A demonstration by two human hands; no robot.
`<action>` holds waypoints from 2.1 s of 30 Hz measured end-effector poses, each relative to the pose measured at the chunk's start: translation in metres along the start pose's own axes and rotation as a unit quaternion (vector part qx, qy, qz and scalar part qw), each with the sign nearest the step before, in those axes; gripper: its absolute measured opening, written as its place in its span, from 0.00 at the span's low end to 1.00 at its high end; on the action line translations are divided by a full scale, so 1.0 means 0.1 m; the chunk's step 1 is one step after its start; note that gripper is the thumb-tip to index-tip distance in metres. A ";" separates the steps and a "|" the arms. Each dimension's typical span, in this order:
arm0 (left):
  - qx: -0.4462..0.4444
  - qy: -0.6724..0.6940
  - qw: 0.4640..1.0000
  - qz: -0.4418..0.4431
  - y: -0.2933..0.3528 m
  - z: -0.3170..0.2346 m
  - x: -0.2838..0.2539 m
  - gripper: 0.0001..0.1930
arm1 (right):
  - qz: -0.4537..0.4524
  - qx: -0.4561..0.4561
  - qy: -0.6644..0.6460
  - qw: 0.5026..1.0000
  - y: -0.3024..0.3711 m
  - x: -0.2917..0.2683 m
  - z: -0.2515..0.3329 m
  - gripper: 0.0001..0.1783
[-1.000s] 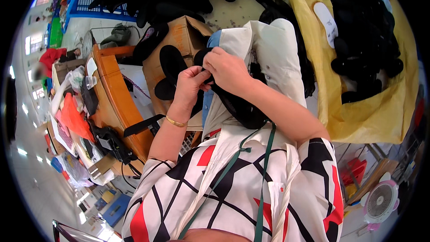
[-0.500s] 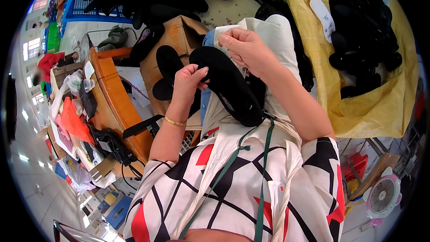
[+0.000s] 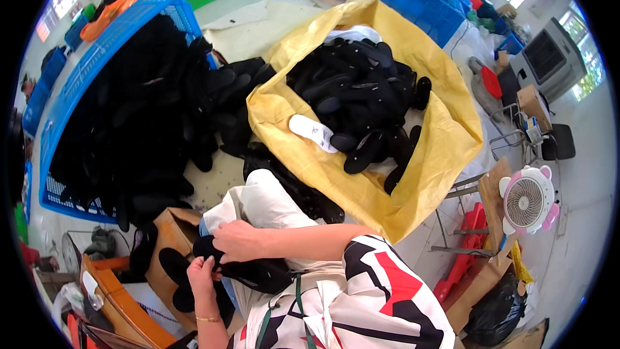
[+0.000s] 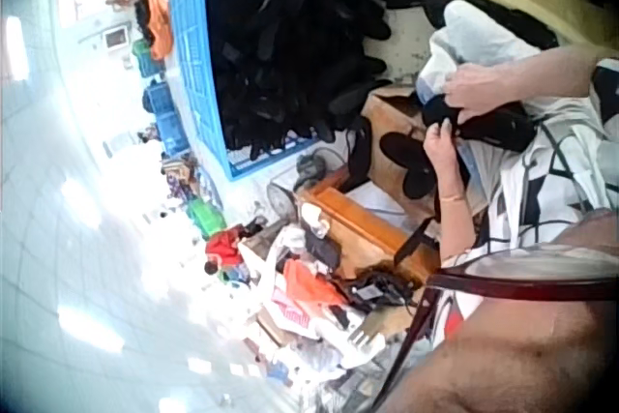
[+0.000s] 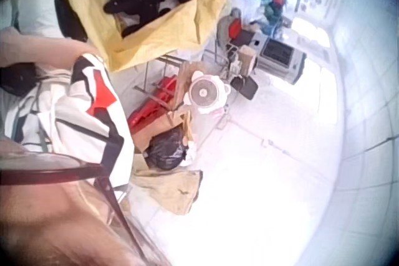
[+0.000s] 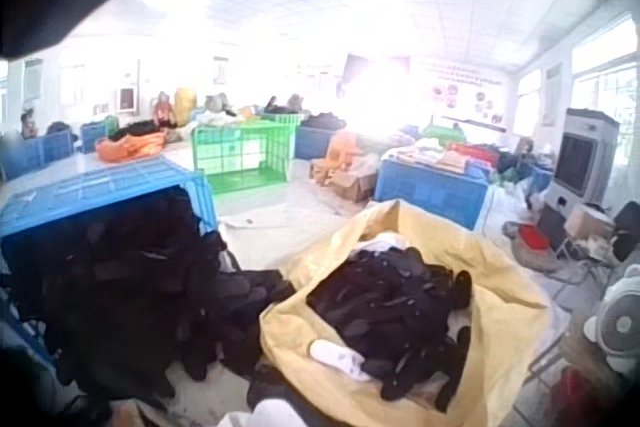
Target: The person sits on the floor and sews a black slip-on shoe using a needle and thread. They repeatedly insert the needle into the shoe's upper and pull the thread through to secure the material. The person handles the shoe with both hands, adjusting its position on their lap as they work.
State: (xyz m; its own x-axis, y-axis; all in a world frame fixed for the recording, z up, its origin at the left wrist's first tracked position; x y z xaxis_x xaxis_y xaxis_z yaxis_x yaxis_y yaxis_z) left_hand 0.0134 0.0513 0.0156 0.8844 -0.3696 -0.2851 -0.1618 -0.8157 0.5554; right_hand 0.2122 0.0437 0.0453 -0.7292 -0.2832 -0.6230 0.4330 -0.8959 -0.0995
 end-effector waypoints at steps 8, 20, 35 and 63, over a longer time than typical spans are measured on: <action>0.068 0.066 0.995 0.023 -0.14 0.32 -0.05 0.08 | -0.089 -0.002 -0.103 0.991 0.20 0.43 0.01 0.12; 0.457 -0.475 0.716 -0.232 0.35 -0.30 0.19 0.11 | -0.165 0.208 -0.414 0.871 0.29 0.52 -0.13 0.19; 0.530 -0.490 0.632 -0.283 0.19 -0.65 0.17 0.20 | -0.237 0.182 -0.277 0.913 0.19 -0.04 0.24 0.18; 0.432 -0.247 0.861 0.101 0.56 -0.25 0.57 0.10 | -0.278 0.198 -0.450 0.825 1.56 0.02 0.43 0.04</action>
State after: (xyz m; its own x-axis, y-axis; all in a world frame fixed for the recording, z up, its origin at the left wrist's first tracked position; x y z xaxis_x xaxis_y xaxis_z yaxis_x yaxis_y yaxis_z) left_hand 0.0660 -0.0049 0.0499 0.5394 -0.5134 -0.6674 -0.7455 -0.6597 -0.0950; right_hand 0.2560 -0.1113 0.0618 -0.9322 0.2298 0.2797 -0.1784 -0.9639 0.1975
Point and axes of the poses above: each hand's wrist, its own y-axis away from the middle knuckle, its own x-axis out of the palm, z = x × y, the point moved 3 cm from there along -y, towards the middle knuckle, and after that the axes turned 12 degrees about -y, right-handed, at the moved point
